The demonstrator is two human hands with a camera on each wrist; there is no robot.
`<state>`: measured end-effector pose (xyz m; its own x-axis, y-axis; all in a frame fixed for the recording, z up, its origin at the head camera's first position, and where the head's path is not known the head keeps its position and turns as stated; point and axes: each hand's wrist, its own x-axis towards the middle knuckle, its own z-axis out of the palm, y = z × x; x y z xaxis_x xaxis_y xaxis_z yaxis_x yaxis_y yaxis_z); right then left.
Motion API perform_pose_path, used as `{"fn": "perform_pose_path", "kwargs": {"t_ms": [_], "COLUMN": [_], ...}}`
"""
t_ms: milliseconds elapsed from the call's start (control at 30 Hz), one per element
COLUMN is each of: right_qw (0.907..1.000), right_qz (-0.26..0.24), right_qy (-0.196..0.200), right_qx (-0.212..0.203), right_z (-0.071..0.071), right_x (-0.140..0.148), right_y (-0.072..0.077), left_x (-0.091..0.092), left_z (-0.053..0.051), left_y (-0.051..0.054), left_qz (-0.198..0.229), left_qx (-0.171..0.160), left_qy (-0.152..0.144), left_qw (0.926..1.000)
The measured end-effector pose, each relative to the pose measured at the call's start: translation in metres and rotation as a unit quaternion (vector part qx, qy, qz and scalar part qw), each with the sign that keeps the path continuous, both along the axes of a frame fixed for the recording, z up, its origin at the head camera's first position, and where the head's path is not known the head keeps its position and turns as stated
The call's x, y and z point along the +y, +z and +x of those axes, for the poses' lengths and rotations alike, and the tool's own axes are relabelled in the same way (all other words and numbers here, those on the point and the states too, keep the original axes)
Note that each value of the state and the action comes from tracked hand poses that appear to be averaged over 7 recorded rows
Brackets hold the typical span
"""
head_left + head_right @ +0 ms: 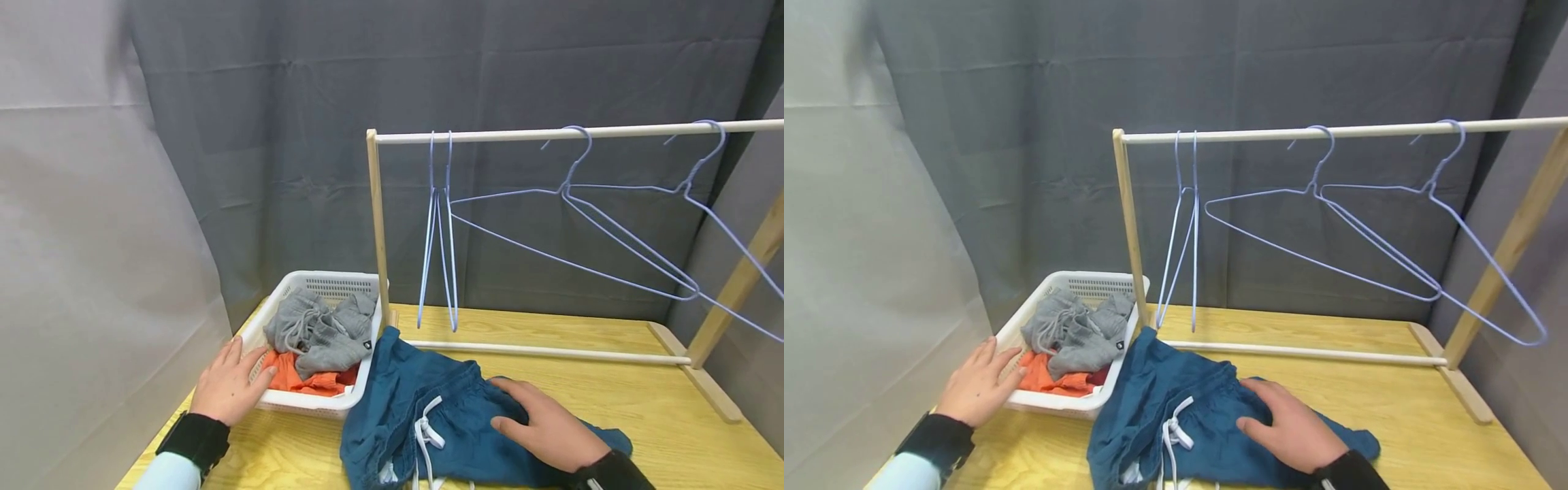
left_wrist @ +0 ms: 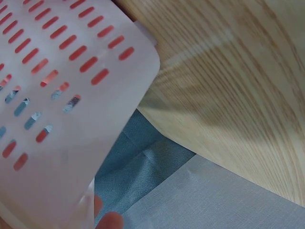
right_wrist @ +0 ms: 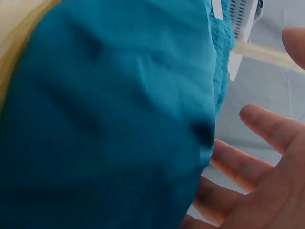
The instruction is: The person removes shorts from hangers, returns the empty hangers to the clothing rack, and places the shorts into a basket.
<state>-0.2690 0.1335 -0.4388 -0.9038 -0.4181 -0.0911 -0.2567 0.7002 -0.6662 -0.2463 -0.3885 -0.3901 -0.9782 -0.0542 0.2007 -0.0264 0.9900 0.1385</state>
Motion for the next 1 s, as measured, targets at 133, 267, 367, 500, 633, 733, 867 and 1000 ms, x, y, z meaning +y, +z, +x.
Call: {"fn": "perform_pose_path", "kwargs": {"t_ms": [133,267,367,500,633,733,867,1000], "right_qw": [0.9998,0.9988,0.9973,0.9952,0.9915,0.987,0.9799,0.9751], "right_qz": [0.009,0.033,0.056,0.083,0.122,0.151,0.183,0.204], "right_qy": [-0.001,0.006,0.018,0.023,0.024,0.034,0.045,0.046], "right_qx": [0.018,0.035,0.043,0.047,0.038,0.043,0.065,0.075], "right_z": [0.0,-0.001,-0.004,-0.012,-0.019,-0.021,-0.023,-0.024], "right_x": [-0.014,-0.033,-0.048,-0.064,-0.078,-0.088,-0.1,-0.107], "right_y": [0.002,0.003,0.001,-0.007,-0.015,-0.019,-0.022,-0.024], "left_x": [0.002,0.004,0.005,0.008,0.009,0.008,0.004,0.001], "left_z": [0.0,-0.001,-0.002,-0.003,-0.003,-0.003,-0.001,0.001], "left_y": [0.001,0.001,0.001,0.002,0.001,0.001,0.0,-0.001], "left_qz": [0.0,0.001,0.003,0.006,0.007,0.004,-0.001,-0.004], "left_qx": [0.0,-0.003,-0.003,0.002,0.002,0.0,0.002,0.004], "left_qy": [0.002,0.006,0.006,0.002,-0.002,-0.003,-0.004,-0.006], "left_qw": [1.0,1.0,1.0,1.0,1.0,1.0,1.0,1.0]}}
